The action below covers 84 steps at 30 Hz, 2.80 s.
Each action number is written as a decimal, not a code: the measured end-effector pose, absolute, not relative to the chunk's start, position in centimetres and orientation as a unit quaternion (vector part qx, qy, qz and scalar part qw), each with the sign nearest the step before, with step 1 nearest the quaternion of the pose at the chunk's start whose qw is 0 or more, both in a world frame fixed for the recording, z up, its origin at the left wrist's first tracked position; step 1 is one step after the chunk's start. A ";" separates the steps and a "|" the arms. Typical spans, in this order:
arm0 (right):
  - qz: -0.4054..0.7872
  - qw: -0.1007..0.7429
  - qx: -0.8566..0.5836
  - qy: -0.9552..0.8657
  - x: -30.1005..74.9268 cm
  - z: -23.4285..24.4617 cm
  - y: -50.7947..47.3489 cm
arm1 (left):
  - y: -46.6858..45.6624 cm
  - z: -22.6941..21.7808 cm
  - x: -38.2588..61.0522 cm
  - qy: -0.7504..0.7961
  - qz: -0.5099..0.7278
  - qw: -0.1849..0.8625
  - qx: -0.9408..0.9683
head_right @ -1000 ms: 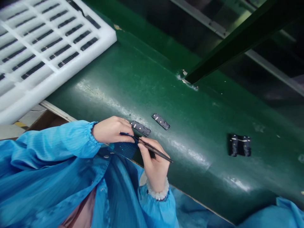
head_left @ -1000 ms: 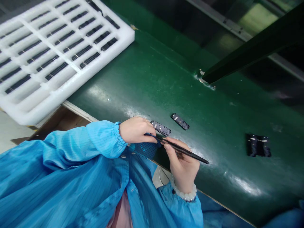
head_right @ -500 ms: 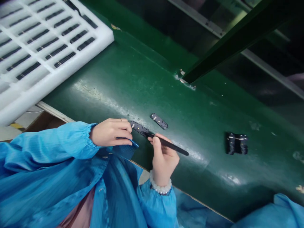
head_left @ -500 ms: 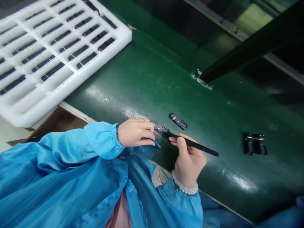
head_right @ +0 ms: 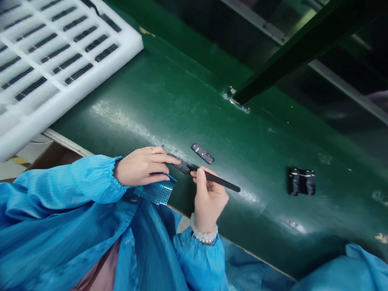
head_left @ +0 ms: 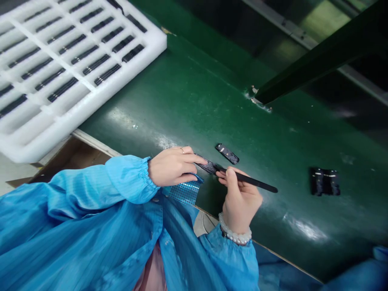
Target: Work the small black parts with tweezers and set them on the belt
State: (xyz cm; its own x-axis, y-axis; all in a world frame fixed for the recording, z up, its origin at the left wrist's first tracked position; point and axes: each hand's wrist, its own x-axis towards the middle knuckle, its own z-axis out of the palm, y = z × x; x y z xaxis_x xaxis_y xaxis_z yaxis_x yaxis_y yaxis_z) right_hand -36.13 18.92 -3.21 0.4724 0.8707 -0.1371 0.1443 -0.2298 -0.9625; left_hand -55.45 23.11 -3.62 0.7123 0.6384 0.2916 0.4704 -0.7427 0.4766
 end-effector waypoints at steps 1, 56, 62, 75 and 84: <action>0.362 0.503 -0.696 -0.364 -36.1 -3.2 18.9 | 23.1 -3.6 -55.5 0.306 0.225 0.188 0.906; 0.222 0.404 -0.692 -0.556 -25.9 1.2 20.5 | 23.1 -3.3 -55.4 0.315 0.209 0.183 0.908; 0.203 0.501 -0.662 -0.519 -37.3 -3.4 17.8 | 23.1 -3.6 -55.5 0.299 0.215 0.187 0.911; 0.090 0.320 -0.494 -0.803 -34.7 -3.3 20.0 | 23.6 -3.7 -55.5 0.353 0.216 0.206 0.887; 0.050 0.377 -0.589 -0.713 -31.4 -3.6 22.4 | 23.7 -3.7 -55.7 0.342 0.234 0.220 0.883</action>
